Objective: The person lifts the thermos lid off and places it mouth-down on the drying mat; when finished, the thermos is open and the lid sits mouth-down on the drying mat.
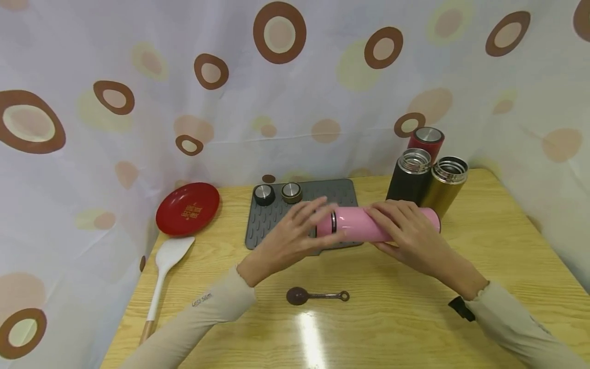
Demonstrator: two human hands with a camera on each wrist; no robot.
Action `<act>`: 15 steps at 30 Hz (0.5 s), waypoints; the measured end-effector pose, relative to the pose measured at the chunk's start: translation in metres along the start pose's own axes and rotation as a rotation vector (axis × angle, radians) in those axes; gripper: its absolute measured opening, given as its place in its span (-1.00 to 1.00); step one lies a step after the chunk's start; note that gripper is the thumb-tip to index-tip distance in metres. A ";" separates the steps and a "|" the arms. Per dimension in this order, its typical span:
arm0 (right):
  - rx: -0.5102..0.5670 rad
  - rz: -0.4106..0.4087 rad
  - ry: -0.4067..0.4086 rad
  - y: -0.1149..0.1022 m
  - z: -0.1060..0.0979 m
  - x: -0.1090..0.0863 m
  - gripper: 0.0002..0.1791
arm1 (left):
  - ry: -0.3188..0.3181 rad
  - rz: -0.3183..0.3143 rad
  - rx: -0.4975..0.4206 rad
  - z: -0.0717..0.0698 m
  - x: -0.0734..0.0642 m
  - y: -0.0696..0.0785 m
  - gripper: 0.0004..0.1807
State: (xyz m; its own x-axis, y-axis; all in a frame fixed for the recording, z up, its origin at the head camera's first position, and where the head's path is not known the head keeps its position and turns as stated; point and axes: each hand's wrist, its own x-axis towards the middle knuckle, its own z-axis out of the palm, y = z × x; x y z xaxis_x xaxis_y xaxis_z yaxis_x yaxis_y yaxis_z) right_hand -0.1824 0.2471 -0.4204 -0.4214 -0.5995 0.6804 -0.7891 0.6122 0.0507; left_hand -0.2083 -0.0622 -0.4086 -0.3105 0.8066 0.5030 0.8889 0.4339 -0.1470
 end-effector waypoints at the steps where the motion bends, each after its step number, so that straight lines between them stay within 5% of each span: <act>1: 0.001 -0.001 0.003 0.000 0.000 0.001 -0.24 | 0.041 0.097 0.119 -0.001 -0.002 -0.005 -0.21; 4: -0.005 -0.010 0.028 0.000 -0.002 0.003 -0.24 | 0.085 0.224 0.249 -0.003 -0.005 -0.015 -0.16; 10: -0.002 0.002 0.007 0.000 -0.004 0.004 -0.23 | 0.096 0.203 0.192 -0.003 -0.005 -0.018 -0.16; 13: 0.001 0.015 -0.016 -0.001 -0.003 0.002 -0.21 | 0.102 0.133 0.040 -0.001 -0.005 -0.012 -0.14; 15: 0.004 0.022 -0.019 -0.002 -0.003 0.001 -0.21 | 0.086 0.001 -0.211 -0.002 -0.005 -0.006 -0.21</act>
State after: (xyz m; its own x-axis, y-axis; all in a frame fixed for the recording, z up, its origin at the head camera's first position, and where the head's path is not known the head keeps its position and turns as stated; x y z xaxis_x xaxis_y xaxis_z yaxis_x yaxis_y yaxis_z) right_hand -0.1801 0.2467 -0.4177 -0.4468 -0.5961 0.6671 -0.7817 0.6228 0.0330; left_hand -0.2114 -0.0690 -0.4087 -0.2875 0.7663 0.5746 0.9429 0.3319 0.0291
